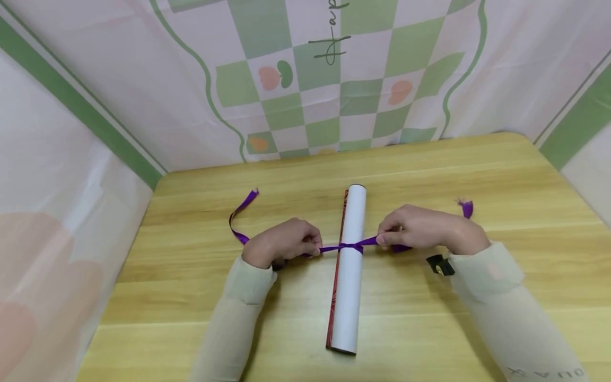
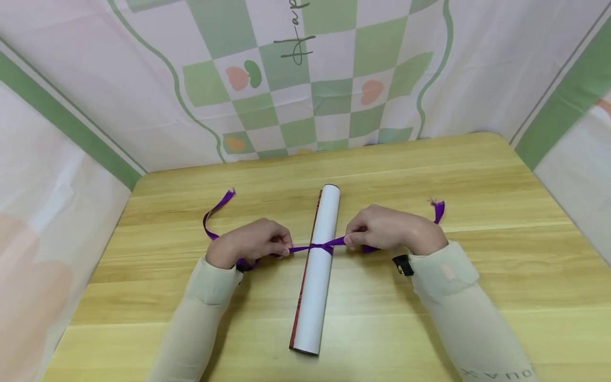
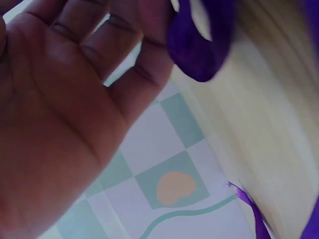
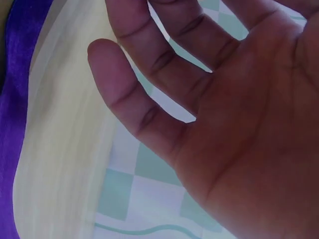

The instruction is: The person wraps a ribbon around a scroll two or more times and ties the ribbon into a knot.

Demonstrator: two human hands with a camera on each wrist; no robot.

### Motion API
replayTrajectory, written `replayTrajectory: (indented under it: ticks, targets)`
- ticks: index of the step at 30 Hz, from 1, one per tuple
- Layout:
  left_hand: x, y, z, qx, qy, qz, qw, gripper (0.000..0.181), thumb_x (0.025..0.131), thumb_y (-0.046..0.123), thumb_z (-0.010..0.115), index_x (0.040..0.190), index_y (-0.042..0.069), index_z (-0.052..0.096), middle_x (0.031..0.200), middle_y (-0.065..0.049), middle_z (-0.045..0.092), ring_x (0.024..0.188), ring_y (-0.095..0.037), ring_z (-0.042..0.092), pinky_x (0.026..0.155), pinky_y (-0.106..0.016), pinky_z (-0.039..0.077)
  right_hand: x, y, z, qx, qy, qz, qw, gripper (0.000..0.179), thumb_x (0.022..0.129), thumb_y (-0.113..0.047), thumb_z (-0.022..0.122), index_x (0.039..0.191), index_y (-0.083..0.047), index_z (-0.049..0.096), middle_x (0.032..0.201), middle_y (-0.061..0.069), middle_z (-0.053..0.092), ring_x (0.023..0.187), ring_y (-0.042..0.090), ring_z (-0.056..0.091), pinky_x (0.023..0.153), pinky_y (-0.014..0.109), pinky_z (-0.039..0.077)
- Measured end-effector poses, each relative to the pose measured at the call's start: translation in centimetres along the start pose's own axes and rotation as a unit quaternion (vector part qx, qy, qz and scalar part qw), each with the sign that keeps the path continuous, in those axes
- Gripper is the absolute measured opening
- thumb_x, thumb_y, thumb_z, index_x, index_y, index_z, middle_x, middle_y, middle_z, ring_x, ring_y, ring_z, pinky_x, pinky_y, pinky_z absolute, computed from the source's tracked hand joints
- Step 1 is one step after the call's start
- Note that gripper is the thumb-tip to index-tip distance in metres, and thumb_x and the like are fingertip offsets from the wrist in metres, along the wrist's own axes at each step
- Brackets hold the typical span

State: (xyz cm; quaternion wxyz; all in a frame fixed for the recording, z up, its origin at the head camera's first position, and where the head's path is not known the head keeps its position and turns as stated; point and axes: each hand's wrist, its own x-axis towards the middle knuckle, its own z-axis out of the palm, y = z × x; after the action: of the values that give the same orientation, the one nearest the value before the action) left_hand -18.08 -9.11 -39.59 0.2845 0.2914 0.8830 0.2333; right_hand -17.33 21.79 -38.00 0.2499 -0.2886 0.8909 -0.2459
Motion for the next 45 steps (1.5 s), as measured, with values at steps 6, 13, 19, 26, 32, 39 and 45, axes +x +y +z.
replayTrajectory:
  ticks: [6, 13, 19, 26, 32, 39, 45]
  targets:
    - [-0.2, -0.7, -0.1, 0.004, 0.000, 0.033, 0.9995, 0.015, 0.106, 0.018, 0.066, 0.092, 0.015, 0.072, 0.080, 0.006, 0.060, 0.069, -0.008, 0.048, 0.065, -0.021, 0.040, 0.1, 0.1, 0.0, 0.013, -0.004, 0.005, 0.9999, 0.017, 0.105, -0.024, 0.065, 0.096, -0.020, 0.079, 0.091, -0.008, 0.071, 0.083, 0.010, 0.057, 0.077, 0.028, 0.048]
    - [0.3, 0.5, -0.1, 0.021, -0.009, 0.012, 0.9997, 0.015, 0.106, 0.020, 0.066, 0.093, 0.015, 0.071, 0.081, 0.005, 0.061, 0.070, -0.009, 0.050, 0.067, -0.022, 0.042, 0.1, 0.2, -0.1, -0.011, 0.016, 0.003, 0.9998, 0.018, 0.105, -0.023, 0.066, 0.091, -0.020, 0.076, 0.087, -0.008, 0.068, 0.080, 0.009, 0.055, 0.075, 0.028, 0.047]
    - [0.3, 1.8, 0.1, 0.034, -0.032, 0.023, 0.9986, 0.013, 0.106, 0.018, 0.065, 0.094, 0.012, 0.067, 0.082, 0.004, 0.059, 0.075, -0.010, 0.050, 0.070, -0.022, 0.041, 0.7, -0.1, 0.2, -0.029, 0.053, -0.020, 0.9980, 0.016, 0.106, -0.020, 0.063, 0.095, -0.018, 0.075, 0.088, -0.006, 0.067, 0.083, 0.011, 0.058, 0.081, 0.033, 0.050]
    - [-0.3, 2.0, 0.9, 0.003, -0.037, 0.051, 0.9980, 0.013, 0.106, 0.016, 0.065, 0.093, 0.013, 0.064, 0.084, 0.004, 0.060, 0.074, -0.009, 0.050, 0.069, -0.021, 0.040, 1.5, -0.4, 1.0, -0.050, 0.089, -0.051, 0.9935, 0.016, 0.106, -0.016, 0.061, 0.103, -0.015, 0.077, 0.121, 0.011, 0.076, 0.116, 0.034, 0.072, 0.103, 0.057, 0.055]
    - [-0.2, 2.4, 1.4, -0.001, -0.041, 0.074, 0.9964, 0.017, 0.105, 0.014, 0.065, 0.089, 0.015, 0.061, 0.084, 0.006, 0.059, 0.078, -0.008, 0.052, 0.073, -0.021, 0.041, 1.9, -0.3, 1.6, -0.054, 0.101, -0.047, 0.9923, 0.021, 0.108, -0.013, 0.056, 0.115, -0.011, 0.076, 0.138, 0.022, 0.069, 0.131, 0.046, 0.063, 0.111, 0.062, 0.048]
    - [-0.5, 1.9, 1.5, -0.031, -0.028, 0.044, 0.9982, 0.010, 0.108, 0.014, 0.058, 0.104, 0.010, 0.066, 0.084, 0.002, 0.068, 0.066, -0.008, 0.046, 0.064, -0.021, 0.038, 1.9, -0.6, 1.3, -0.053, 0.115, -0.039, 0.9911, 0.018, 0.106, -0.009, 0.058, 0.109, -0.009, 0.076, 0.105, 0.005, 0.077, 0.095, 0.021, 0.071, 0.087, 0.045, 0.058]
    - [-1.7, 0.6, 1.0, -0.023, 0.000, 0.030, 0.9993, 0.014, 0.107, 0.021, 0.064, 0.114, 0.011, 0.071, 0.076, 0.003, 0.063, 0.062, -0.008, 0.045, 0.061, -0.022, 0.039, 1.4, -0.4, 0.7, -0.050, 0.109, -0.012, 0.9926, 0.020, 0.103, -0.002, 0.058, 0.112, -0.006, 0.075, 0.100, 0.005, 0.077, 0.079, 0.012, 0.059, 0.074, 0.032, 0.050]
